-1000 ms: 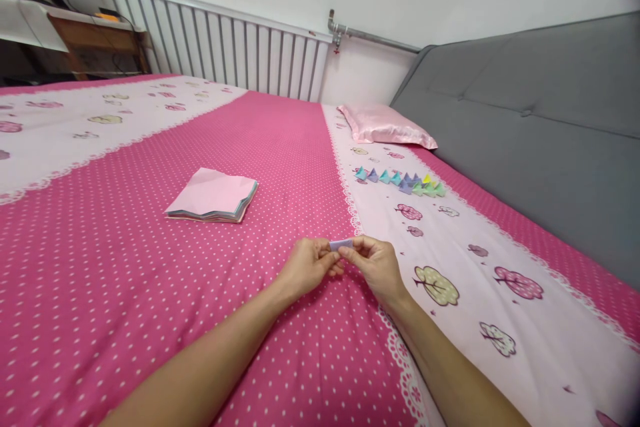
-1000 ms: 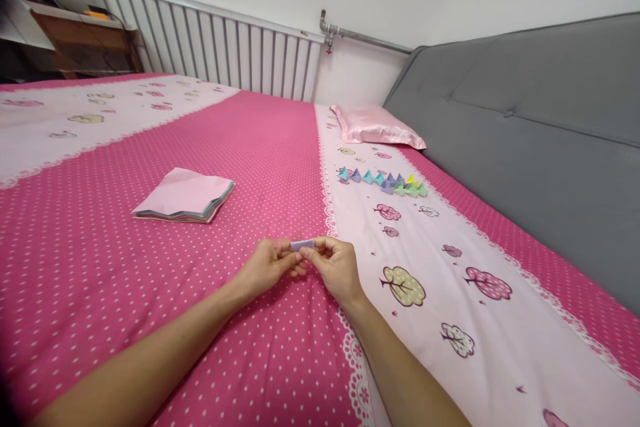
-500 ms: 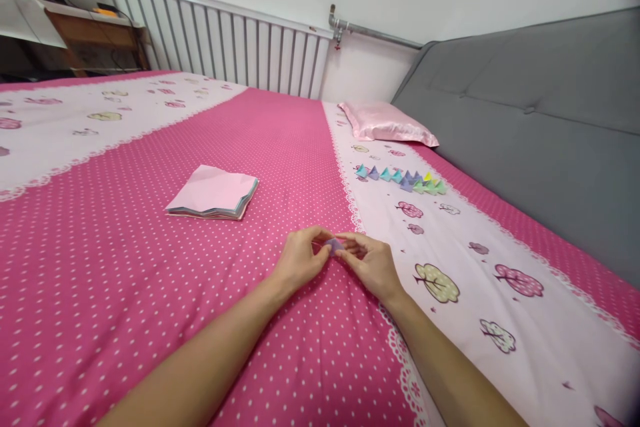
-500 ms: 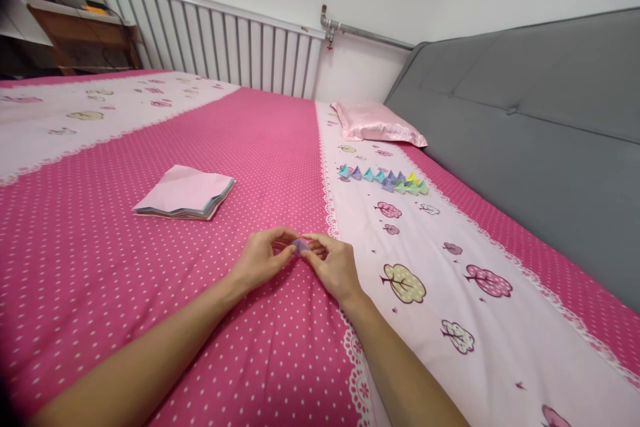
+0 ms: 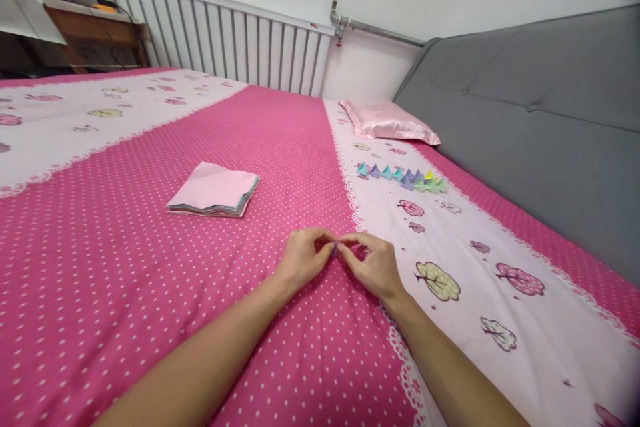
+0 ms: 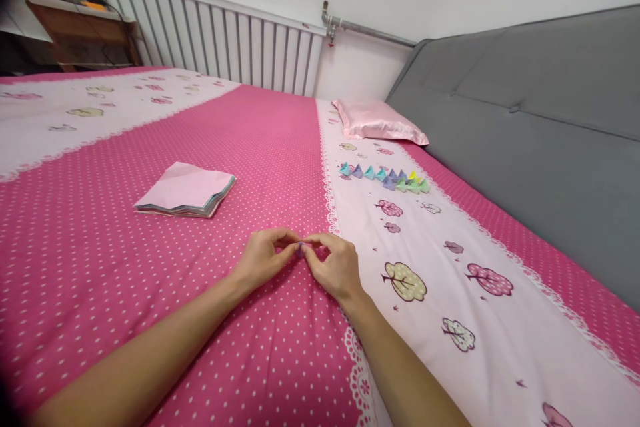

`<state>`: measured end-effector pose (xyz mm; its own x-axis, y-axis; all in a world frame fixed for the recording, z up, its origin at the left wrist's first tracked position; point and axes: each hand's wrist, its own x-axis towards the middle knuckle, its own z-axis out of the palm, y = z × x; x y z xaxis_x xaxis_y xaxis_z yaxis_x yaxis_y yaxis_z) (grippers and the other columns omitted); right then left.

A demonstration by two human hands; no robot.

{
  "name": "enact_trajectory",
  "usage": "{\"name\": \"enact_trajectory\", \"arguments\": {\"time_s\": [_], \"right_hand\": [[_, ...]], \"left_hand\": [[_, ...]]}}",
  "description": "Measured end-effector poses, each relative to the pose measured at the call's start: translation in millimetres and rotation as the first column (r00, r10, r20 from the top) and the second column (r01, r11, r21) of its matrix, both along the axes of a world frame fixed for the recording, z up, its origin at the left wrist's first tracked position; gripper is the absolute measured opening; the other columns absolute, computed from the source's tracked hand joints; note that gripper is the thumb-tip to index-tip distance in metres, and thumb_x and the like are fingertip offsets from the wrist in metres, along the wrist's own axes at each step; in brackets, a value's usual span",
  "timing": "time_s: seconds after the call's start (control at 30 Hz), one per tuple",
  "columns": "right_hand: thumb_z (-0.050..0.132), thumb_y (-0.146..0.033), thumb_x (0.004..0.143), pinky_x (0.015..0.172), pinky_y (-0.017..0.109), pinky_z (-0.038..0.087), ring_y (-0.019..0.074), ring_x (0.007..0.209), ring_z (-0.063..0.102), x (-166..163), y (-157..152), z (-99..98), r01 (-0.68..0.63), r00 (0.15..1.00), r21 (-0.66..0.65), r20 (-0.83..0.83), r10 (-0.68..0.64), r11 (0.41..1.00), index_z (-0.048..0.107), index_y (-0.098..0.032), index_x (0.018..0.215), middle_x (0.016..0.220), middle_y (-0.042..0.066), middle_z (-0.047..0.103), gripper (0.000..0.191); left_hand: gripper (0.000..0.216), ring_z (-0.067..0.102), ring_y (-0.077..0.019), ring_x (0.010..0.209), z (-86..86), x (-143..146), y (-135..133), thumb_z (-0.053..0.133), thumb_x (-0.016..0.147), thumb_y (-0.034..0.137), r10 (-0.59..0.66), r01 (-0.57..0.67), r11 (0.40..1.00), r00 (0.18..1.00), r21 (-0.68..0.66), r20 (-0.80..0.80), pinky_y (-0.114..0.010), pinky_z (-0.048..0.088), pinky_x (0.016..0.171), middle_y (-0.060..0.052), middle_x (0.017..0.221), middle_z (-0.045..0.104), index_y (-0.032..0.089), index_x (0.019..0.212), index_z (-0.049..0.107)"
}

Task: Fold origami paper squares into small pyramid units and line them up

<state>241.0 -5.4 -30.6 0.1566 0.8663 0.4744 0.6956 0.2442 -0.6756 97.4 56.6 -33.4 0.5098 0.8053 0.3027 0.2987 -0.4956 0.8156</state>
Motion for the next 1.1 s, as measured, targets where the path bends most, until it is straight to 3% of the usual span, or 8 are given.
{"name": "enact_trajectory", "arguments": {"time_s": [0.37, 0.8, 1.1], "right_hand": [[0.054, -0.023, 0.074, 0.062, 0.027, 0.048, 0.0142, 0.06, 0.059, -3.5, -1.4, 1.2, -0.019, 0.999, 0.0, 0.036, 0.019, 1.0, 0.064, -0.02, 0.075, 0.071, 0.001, 0.066, 0.01], [0.053, -0.023, 0.076, 0.066, 0.028, 0.046, 0.0161, 0.065, 0.06, -0.9, -1.1, -0.3, -0.03, 0.994, -0.002, 0.109, 0.03, 1.0, 0.063, -0.021, 0.076, 0.074, 0.002, 0.067, 0.01], [0.052, -0.023, 0.078, 0.067, 0.029, 0.046, 0.0173, 0.068, 0.06, -0.2, -0.9, -0.8, -0.055, 0.988, 0.001, 0.142, 0.054, 0.999, 0.063, -0.021, 0.078, 0.076, 0.003, 0.067, 0.012]], "left_hand": [[0.015, 0.059, -0.0129, 0.064, 7.1, 0.4, -7.6, 0.052, 0.072, 0.017, 0.043, -0.036, 0.997, 0.994, 0.072, -0.101, -0.024, 0.044, 0.065, -0.003, 0.073, 0.068, 0.016, 0.076, 0.067], [0.02, 0.058, -0.0131, 0.062, 2.5, -0.9, -3.1, 0.048, 0.071, 0.017, 0.106, -0.097, 0.993, 0.984, 0.065, -0.141, -0.024, 0.043, 0.064, -0.002, 0.07, 0.068, 0.018, 0.074, 0.067], [0.011, 0.055, -0.0127, 0.062, 3.5, -1.2, -5.9, 0.053, 0.069, 0.022, 0.093, -0.076, 0.991, 0.985, 0.113, -0.148, -0.023, 0.041, 0.059, -0.002, 0.069, 0.065, 0.017, 0.072, 0.063]]}}
